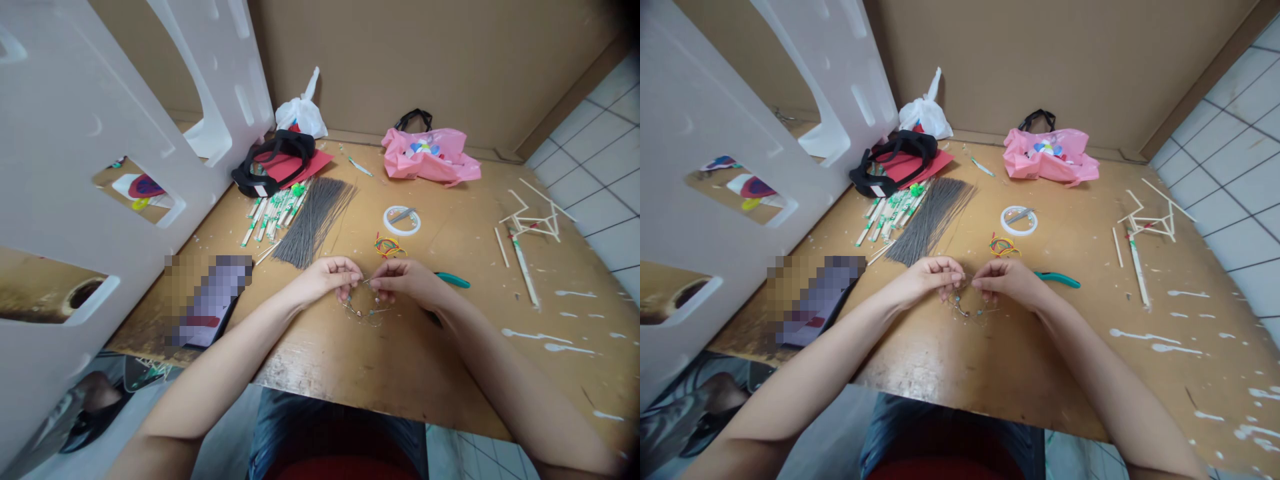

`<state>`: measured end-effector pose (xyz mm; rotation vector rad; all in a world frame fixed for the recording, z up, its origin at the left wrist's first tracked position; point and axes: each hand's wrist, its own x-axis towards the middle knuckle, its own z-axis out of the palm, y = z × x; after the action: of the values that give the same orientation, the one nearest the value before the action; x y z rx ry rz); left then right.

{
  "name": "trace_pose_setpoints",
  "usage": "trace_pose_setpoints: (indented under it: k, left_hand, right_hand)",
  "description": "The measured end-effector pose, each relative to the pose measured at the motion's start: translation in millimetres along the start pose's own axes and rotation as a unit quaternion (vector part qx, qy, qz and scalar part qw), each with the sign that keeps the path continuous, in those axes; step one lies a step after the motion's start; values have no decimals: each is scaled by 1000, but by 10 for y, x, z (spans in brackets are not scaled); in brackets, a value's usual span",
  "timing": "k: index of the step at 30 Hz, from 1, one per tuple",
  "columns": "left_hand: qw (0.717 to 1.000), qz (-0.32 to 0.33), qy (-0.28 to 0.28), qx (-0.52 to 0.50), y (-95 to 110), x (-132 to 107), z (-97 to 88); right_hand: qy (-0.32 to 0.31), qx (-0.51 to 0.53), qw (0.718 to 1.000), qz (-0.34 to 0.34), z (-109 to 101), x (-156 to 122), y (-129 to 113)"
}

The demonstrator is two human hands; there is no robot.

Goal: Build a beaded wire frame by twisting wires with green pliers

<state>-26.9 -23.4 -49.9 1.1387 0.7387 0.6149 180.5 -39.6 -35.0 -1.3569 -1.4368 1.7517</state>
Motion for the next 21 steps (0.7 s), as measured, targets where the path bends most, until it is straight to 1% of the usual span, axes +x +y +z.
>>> trace_pose_setpoints:
  k: [4,7,11,15,19,21]
  left_hand:
    - [1000,-13,8,-9,1,0,7]
    - [1000,-9,18,7,-16,2,40]
    - [998,4,49,35,-41,10,105]
    - [996,27,78,22,-45,15,145]
    - [996,8,83,19,-29,0,144]
    - [997,9,82,16,-22,-7,138]
  right_hand:
    - [15,-46,999,-1,-5,-9,-27]
    - [11,-67,998,-3,4,-7,-26]
    - [-2,-72,997,4,34,5,0]
    - [-13,-62,998,12,85,1,0]
    - [-15,-64,998,9,126,-30,-40]
    - [-9,-73,997,7,129,-48,-53]
